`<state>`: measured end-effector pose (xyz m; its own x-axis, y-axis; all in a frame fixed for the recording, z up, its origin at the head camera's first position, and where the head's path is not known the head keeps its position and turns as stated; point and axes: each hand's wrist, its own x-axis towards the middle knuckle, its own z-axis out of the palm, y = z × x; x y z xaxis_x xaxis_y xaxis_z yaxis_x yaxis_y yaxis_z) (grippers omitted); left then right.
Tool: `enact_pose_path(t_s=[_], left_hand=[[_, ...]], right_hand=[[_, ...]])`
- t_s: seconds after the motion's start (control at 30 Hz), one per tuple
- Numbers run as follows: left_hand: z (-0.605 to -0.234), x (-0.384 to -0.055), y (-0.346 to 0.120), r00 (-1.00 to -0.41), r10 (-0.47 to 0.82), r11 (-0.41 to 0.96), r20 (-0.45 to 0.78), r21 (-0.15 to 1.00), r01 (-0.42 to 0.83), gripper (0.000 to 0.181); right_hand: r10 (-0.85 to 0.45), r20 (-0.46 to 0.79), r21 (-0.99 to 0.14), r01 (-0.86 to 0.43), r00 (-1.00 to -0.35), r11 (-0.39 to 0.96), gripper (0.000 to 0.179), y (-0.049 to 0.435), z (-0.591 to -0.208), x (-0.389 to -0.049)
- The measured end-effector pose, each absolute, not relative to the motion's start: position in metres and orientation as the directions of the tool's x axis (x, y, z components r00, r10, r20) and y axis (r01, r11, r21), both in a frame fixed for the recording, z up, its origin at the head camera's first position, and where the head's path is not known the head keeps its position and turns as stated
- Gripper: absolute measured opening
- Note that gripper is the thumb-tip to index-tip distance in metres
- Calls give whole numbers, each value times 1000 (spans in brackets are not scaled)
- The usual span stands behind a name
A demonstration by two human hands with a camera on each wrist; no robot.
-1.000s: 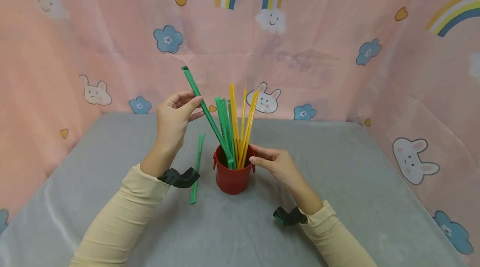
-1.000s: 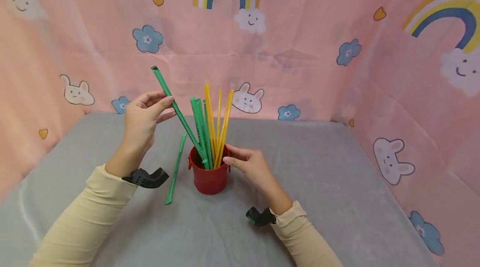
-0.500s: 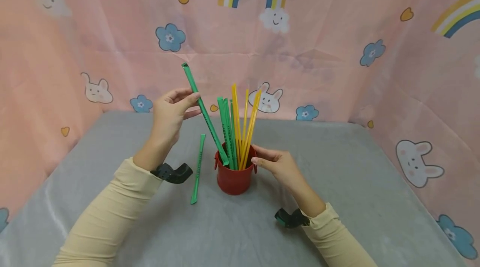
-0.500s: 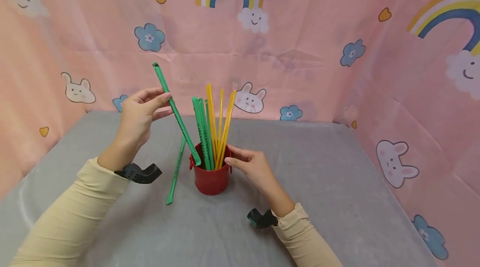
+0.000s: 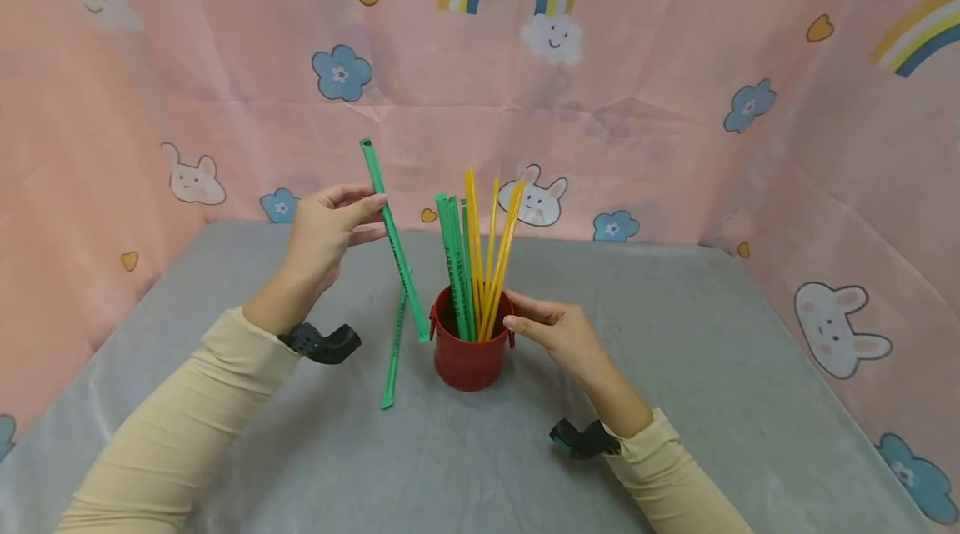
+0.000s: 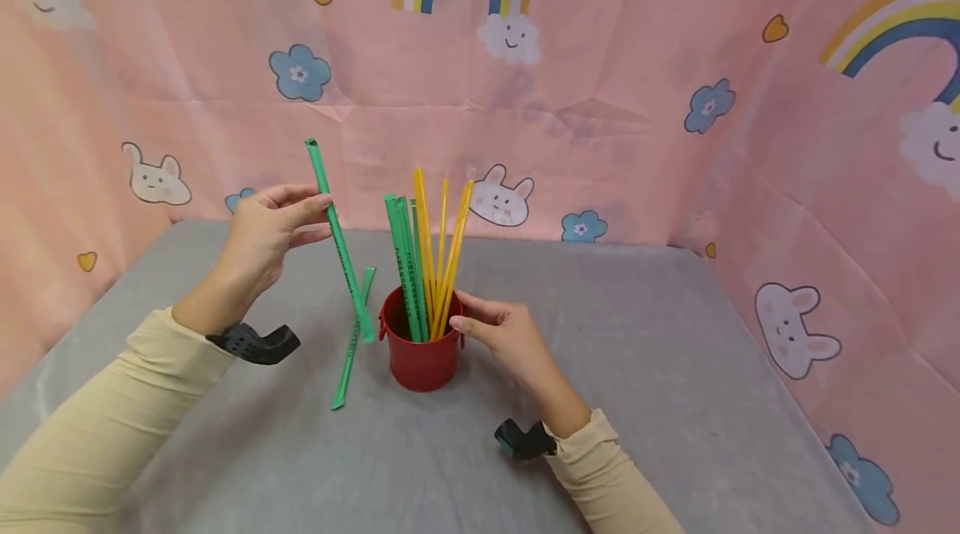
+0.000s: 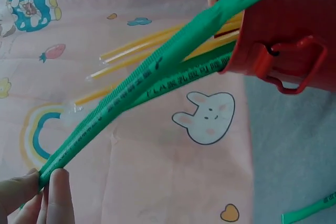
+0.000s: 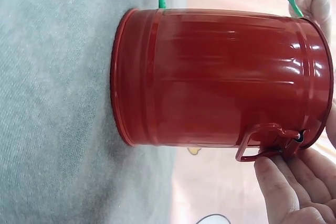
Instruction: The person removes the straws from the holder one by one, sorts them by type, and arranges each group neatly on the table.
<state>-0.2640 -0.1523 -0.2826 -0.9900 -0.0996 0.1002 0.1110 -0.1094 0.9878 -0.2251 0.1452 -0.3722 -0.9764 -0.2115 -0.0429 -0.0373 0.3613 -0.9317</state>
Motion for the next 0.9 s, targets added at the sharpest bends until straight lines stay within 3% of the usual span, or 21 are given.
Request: enact_pose_path(t_s=[0.23,0.53,0.9], left_hand=[[-289,-268,-161,-997,-76,-30,33,999,35,26],[-292,-269,-164,-997,-13,148,-72,986,-73,45],[-308,-277,-171,-989,29,236,-145,962,-135,42]], right_hand=[[-215,-42,-934,-38,-976,356,49,144,-373,-225],[-211,-41,-940,-34,-977,340,47,144,-374,-226],[-210,-42,-937,-35,-977,346,47,145,-373,-225]])
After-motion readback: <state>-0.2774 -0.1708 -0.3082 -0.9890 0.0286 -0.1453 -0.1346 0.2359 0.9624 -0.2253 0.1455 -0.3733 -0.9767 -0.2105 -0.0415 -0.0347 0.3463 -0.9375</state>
